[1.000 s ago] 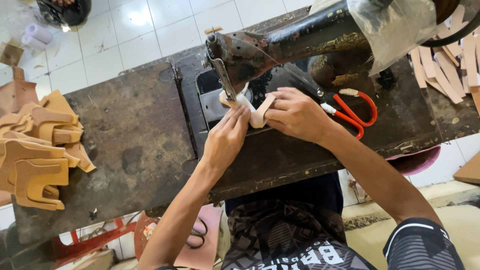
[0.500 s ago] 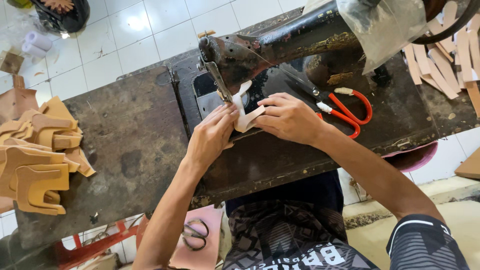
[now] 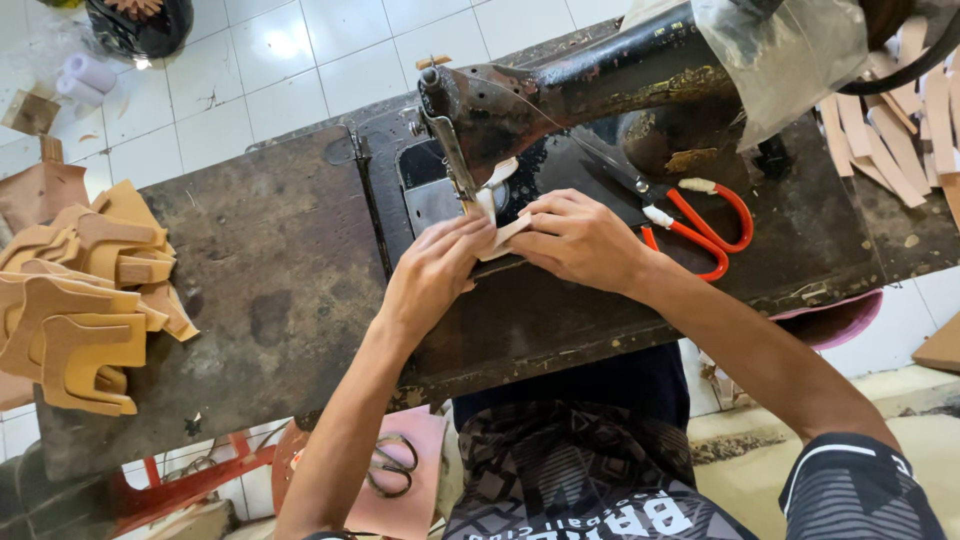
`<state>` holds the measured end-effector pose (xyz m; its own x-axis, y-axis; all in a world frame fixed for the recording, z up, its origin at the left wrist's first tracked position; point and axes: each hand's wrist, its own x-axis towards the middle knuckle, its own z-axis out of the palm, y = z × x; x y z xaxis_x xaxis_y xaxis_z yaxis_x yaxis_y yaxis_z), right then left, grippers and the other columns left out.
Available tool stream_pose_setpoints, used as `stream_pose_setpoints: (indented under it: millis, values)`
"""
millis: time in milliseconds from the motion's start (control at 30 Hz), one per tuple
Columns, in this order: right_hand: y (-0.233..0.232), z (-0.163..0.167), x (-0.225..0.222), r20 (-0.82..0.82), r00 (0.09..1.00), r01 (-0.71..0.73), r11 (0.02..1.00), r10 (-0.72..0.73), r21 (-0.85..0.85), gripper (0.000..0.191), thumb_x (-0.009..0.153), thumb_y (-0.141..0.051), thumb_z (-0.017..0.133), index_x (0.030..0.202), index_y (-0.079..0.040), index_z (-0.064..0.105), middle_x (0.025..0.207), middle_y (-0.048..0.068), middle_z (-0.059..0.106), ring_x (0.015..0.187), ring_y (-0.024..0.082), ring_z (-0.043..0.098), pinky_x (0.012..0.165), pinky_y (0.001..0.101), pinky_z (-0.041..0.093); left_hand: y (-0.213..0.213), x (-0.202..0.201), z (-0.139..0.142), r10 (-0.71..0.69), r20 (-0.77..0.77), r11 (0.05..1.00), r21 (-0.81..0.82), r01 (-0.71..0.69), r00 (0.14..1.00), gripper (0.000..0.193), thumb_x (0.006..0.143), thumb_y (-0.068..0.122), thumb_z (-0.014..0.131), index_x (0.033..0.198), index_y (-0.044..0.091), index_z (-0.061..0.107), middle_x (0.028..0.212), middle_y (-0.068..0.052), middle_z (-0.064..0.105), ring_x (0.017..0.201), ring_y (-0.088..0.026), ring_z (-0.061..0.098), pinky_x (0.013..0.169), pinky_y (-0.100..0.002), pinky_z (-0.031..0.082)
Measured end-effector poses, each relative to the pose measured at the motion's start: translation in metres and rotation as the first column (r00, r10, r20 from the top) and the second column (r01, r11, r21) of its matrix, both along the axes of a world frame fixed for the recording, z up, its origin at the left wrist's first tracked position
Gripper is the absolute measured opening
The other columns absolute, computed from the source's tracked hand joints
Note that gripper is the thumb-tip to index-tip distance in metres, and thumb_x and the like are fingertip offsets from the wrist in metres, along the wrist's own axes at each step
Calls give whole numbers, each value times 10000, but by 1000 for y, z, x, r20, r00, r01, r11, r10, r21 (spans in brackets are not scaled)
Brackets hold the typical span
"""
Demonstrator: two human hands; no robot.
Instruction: The person sews light-brown shoe parts using a sewing machine, repeatedly aligning pieces under the needle, stitching, and trimming excess material with scissors. The person handles multiple shoe parts one at a time, placing finished pieces aside.
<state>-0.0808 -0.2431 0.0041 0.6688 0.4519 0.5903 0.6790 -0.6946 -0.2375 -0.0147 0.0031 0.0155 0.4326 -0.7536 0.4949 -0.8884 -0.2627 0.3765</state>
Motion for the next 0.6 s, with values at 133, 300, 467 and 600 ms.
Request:
stream_pose_setpoints:
  millis: [133, 300, 467, 600]
  values:
    - [1, -1, 0, 30, 999, -16, 1000, 16, -4, 174, 871, -143, 790, 1031, -88, 748, 1024, 30, 699, 1078, 231, 665, 967, 396, 548, 1, 0, 1, 37, -48, 999, 40, -35, 998, 552, 642, 121, 752, 1178, 5, 688, 1247, -132, 717, 1234, -305, 650, 1050, -399, 522]
    - [-2, -1, 0, 34, 999, -11, 999, 12, -33, 167, 873, -155, 794, 1014, -84, 738, 1026, 34, 686, 1090, 234, 661, 980, 399, 541, -3, -3, 2, 51, 22, 998, 41, -52, 998, 308, 898, 32, 779, 1192, 2, 690, 1254, -116, 721, 1246, -276, 669, 1067, -392, 541]
    - [-2, -3, -1, 15, 1000, -26, 999, 26, -43, 190, 816, -152, 794, 982, -96, 718, 1083, 39, 674, 1109, 231, 651, 986, 400, 532, -2, -21, -2, 93, 16, 994, -62, -92, 996, 283, 881, 91, 803, 1113, -15, 678, 1233, -159, 694, 1227, -335, 650, 1058, -426, 538]
    - [-1, -3, -1, 10, 1000, -28, 997, 28, -69, 189, 812, -160, 797, 963, -94, 705, 1082, 37, 671, 1107, 227, 650, 990, 400, 531, 1, -24, -6, 114, -8, 992, -56, -115, 993, 286, 922, 89, 795, 1162, -24, 690, 1182, -170, 655, 1168, -347, 657, 1028, -413, 548]
